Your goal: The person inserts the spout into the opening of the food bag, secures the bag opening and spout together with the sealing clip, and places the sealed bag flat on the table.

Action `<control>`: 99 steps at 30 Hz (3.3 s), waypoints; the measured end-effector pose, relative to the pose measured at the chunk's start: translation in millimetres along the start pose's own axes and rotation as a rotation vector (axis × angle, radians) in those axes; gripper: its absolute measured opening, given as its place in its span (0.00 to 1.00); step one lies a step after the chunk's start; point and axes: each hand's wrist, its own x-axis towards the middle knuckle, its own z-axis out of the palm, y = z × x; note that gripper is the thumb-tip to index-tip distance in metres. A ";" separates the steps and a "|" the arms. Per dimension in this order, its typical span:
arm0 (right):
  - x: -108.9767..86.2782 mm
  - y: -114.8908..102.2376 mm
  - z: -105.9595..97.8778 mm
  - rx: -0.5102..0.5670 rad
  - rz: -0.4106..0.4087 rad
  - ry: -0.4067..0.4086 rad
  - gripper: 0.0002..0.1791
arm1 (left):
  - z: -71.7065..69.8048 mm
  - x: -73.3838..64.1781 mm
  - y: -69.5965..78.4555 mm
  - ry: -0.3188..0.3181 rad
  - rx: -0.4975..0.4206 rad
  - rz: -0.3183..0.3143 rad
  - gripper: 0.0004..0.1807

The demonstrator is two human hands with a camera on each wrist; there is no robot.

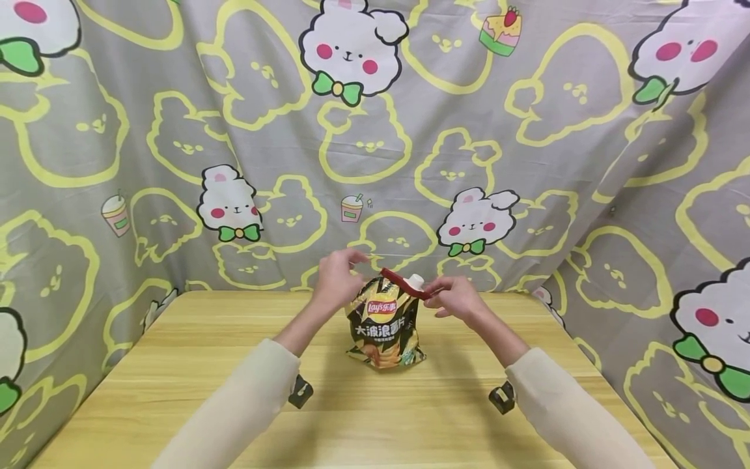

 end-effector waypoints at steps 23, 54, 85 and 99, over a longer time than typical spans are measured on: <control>4.9 18.7 6.3 0.084 0.086 0.001 0.19 | 22.4 -37.1 -82.4 -0.304 -0.387 -0.321 0.27; -9.0 64.5 48.8 0.173 0.119 0.006 0.21 | 44.3 -47.6 -94.5 -0.325 -0.393 -0.330 0.19; -10.5 51.6 56.2 0.187 0.161 0.052 0.12 | 35.0 -45.9 -85.9 -0.318 -0.378 -0.347 0.13; -9.3 61.6 58.7 0.184 0.232 -0.039 0.13 | 36.2 -48.7 -89.0 -0.312 -0.405 -0.393 0.10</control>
